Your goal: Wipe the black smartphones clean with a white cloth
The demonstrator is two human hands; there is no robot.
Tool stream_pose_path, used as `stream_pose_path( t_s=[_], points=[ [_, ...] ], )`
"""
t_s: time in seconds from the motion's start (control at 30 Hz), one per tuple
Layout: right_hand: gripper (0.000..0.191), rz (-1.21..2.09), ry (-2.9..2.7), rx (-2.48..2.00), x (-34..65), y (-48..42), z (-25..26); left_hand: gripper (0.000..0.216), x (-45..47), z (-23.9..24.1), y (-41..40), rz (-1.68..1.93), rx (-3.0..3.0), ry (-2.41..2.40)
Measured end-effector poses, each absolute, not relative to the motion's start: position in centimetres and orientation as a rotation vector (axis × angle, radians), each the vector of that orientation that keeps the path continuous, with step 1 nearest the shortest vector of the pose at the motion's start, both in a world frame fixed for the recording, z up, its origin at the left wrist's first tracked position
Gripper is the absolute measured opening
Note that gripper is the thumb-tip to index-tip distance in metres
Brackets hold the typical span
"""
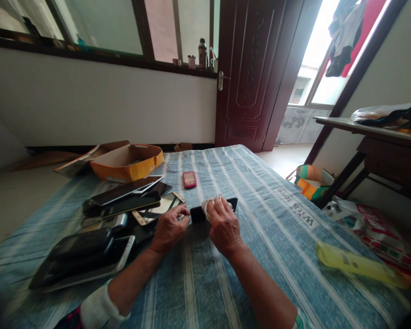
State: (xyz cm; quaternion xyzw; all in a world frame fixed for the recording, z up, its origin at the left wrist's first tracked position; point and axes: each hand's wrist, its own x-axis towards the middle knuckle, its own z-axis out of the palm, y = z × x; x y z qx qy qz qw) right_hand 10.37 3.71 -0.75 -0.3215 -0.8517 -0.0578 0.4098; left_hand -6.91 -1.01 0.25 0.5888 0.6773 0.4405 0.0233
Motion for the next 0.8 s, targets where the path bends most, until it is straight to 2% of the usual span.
stream_pose_path(
  t_s=[0.8],
  points=[
    [0.044,-0.157,-2.149,-0.810,10.39,3.67,-0.47,0.012,-6.68,0.86,-1.22,1.436,1.767,2.050]
  ],
)
